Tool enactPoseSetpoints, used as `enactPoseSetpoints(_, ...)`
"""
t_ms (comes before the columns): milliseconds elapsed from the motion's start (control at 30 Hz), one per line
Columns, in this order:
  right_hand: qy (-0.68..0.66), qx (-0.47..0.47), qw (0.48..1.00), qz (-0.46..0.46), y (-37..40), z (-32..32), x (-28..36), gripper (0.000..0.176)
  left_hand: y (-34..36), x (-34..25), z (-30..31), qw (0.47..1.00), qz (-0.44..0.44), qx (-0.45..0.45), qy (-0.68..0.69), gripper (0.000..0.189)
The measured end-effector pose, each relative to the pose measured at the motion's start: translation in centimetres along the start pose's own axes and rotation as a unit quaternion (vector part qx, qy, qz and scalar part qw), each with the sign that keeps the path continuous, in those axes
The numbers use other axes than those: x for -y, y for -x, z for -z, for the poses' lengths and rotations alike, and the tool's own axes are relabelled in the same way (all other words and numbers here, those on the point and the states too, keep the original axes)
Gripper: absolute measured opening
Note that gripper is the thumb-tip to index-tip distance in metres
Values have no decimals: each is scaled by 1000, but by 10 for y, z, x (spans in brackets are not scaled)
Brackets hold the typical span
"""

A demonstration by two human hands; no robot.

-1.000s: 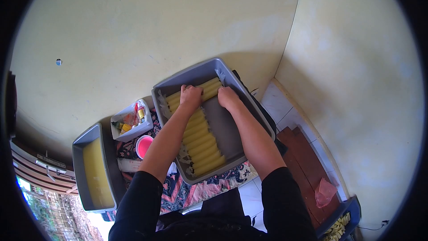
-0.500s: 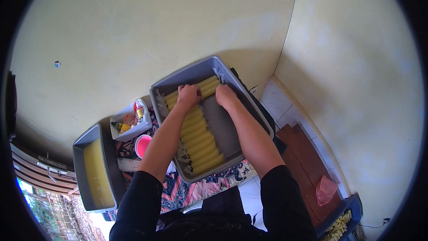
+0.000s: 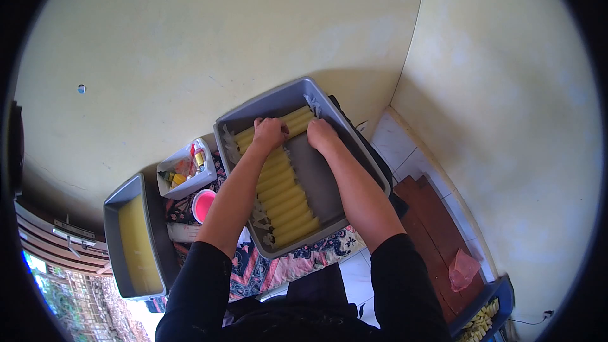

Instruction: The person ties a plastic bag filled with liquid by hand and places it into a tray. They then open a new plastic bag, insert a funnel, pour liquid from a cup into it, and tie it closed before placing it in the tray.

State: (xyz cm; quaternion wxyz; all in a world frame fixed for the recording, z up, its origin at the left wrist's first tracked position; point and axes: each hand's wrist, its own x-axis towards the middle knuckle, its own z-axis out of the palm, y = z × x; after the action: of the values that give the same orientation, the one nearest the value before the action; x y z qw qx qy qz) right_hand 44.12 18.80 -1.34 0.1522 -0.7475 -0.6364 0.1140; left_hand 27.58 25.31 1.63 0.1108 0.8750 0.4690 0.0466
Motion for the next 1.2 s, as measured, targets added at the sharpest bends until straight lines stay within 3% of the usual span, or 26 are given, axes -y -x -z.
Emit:
enactPoseSetpoints(367, -37, -12, 999, -16, 7, 11, 8, 23, 1, 1, 3, 998, 42, 8, 39, 19)
enactPoseSetpoints(533, -35, -9, 999, -13, 12, 15, 15, 26, 3, -4, 8, 998, 21, 53, -11, 21)
enactPoseSetpoints(733, 21, 14, 1000, -3, 13, 11, 18, 27, 7, -11, 0, 996, -3, 16, -84, 34)
enactPoseSetpoints(933, 20, 21, 999, -13, 17, 18, 25, 28, 13, -24, 4, 984, -43, 7, -171, 20)
enactPoseSetpoints(1200, 15, 30, 999, -35, 14, 11, 21, 40, 5, -16, -11, 988, -33, -8, -152, 21)
